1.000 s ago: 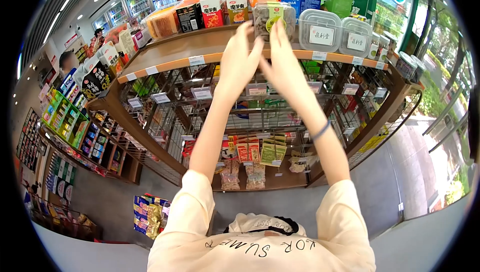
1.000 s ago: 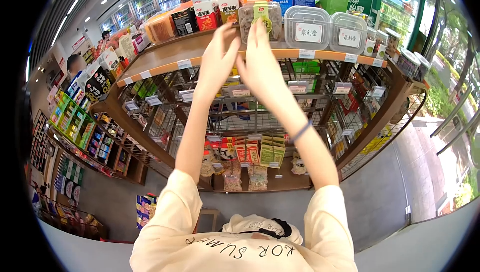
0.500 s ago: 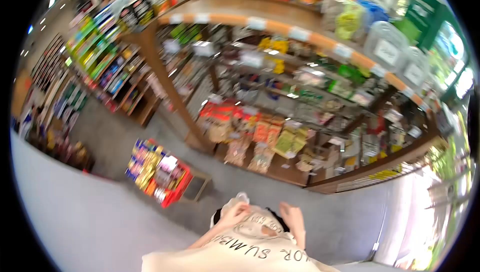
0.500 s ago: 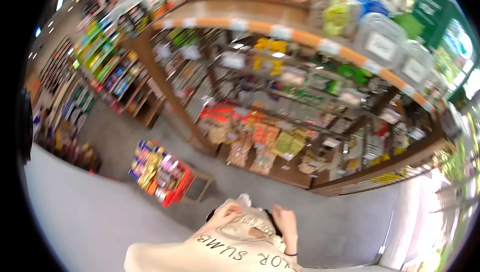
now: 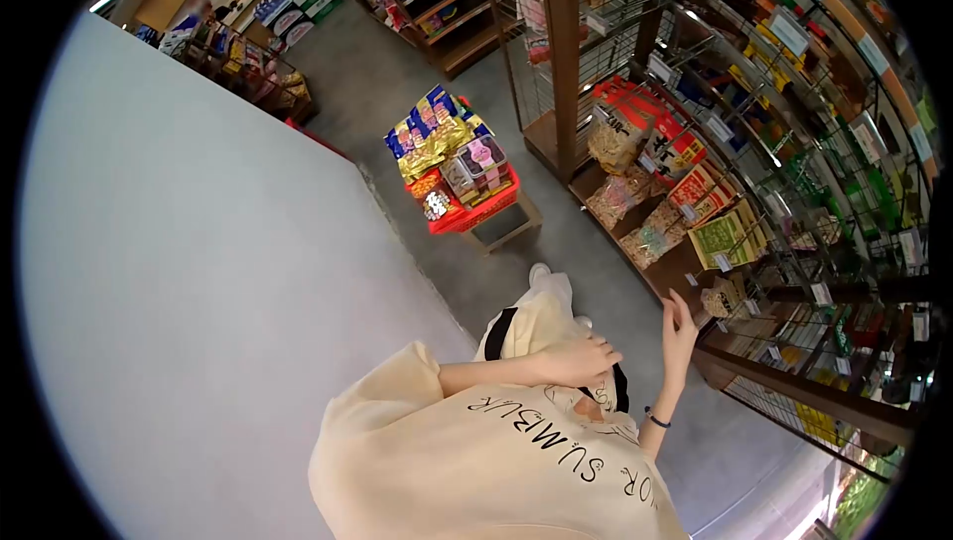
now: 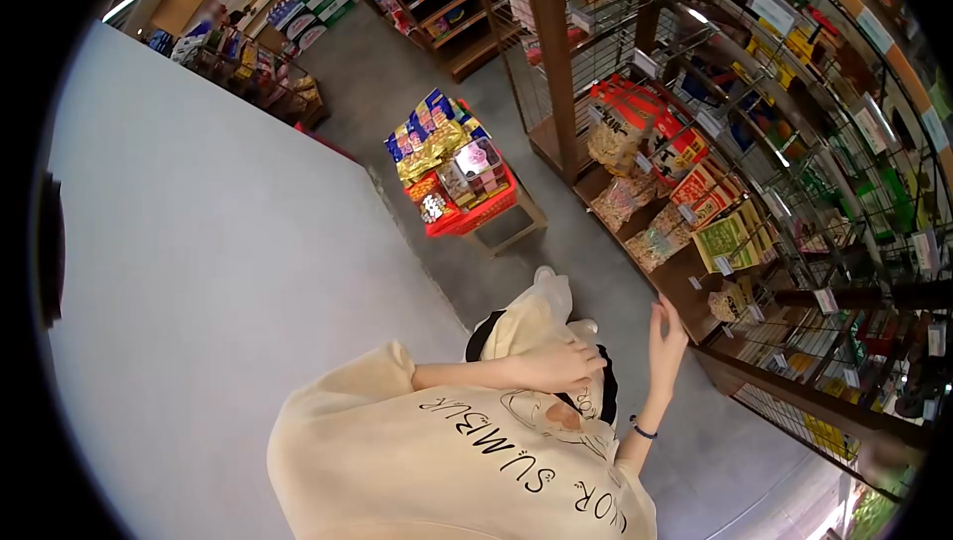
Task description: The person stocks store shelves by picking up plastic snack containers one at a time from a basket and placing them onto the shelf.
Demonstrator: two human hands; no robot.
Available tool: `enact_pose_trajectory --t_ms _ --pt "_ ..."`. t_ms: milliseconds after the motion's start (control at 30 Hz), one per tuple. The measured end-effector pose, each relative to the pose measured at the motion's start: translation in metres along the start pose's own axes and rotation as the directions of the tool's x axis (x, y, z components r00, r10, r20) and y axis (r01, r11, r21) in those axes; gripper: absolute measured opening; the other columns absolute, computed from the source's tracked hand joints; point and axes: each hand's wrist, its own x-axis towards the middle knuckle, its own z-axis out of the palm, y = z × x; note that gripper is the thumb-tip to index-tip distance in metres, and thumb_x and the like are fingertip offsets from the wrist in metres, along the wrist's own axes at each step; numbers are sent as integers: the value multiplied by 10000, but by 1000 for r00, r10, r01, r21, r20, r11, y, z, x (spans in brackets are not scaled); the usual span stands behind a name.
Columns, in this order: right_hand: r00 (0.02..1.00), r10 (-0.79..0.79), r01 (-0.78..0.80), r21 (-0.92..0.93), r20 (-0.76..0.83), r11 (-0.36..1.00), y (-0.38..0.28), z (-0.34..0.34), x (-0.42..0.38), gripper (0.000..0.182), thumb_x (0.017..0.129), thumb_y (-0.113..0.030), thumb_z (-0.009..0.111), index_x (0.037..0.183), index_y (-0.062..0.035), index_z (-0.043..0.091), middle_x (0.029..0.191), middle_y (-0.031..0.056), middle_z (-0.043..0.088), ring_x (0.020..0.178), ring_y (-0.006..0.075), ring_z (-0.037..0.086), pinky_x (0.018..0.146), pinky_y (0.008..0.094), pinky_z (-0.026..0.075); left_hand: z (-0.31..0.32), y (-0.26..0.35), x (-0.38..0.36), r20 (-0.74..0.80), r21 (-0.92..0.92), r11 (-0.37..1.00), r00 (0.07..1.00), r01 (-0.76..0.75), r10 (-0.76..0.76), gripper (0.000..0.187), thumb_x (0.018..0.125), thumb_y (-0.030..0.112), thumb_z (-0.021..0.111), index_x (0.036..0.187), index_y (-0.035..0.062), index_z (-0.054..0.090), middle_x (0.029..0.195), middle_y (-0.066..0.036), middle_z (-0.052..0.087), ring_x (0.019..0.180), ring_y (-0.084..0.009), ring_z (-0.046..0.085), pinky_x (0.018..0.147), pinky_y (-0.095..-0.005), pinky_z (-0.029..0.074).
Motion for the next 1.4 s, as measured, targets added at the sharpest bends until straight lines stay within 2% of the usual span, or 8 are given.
enact_pose_trajectory --t_ms 300,600,667,800,867,967,1233,1400 --pt "802 111 -3 -182 587 983 33 92 -32 388 806 -223 531 1125 -4 522 995 231 586 944 365 563 807 385 450 -15 -35 -36 -167 -57 943 928 329 -333 311 733 187 570 977 6 507 918 -155 581 883 -297 553 762 -404 422" --pt "742 184 103 -381 644 919 21 179 32 557 783 -302 568 1158 95 459 1061 261 556 1017 390 522 849 384 429 -46 -133 -100 -110 -165 799 794 578 -598 348 779 258 523 1032 21 495 979 -181 569 949 -313 541 765 -419 434" --pt "700 256 10 -368 666 930 -1 207 49 552 802 -296 558 1179 92 446 1076 251 555 1015 352 541 863 347 422 -41 -166 -120 -245 -169 774 735 610 -632 373 779 255 520 1071 25 485 989 -195 567 950 -327 541 770 -414 432" --pt "606 301 -295 -144 736 945 4 276 63 520 839 -283 522 1194 87 439 1065 209 579 982 262 573 866 300 415 -60 -223 -155 -75 -252 624 628 740 -774 436 810 266 499 1176 36 440 1083 -182 543 990 -312 528 867 -399 390" --pt "557 339 -405 -109 758 908 5 304 66 508 851 -285 508 1204 75 438 1077 184 581 986 228 572 870 288 412 -42 -265 -176 -44 -811 357 561 463 -827 433 829 268 519 1188 41 437 1107 -151 547 1008 -253 536 875 -337 398" --pt "342 457 -880 109 821 462 -2 343 67 455 866 -302 487 1206 -4 445 1172 136 529 1074 203 516 927 303 368 -9 -321 -197 -41 -944 189 474 269 -880 411 838 240 524 1172 16 440 1017 -104 579 956 -164 544 829 -272 418" --pt "143 693 -987 151 707 50 4 439 87 415 873 -279 422 1187 -8 448 1181 126 525 1077 222 510 920 330 394 -46 -416 -214 -353 -826 390 165 407 -921 326 832 212 531 1073 -4 491 990 -191 564 924 -317 547 809 -364 423" --pt "159 697 -951 297 699 -81 -22 473 110 428 892 -264 385 1210 20 416 1192 149 509 1099 247 494 943 349 386 -101 -442 -196 -475 -688 515 220 511 -852 325 836 202 524 1068 -21 480 1024 -198 526 957 -332 505 841 -378 394"
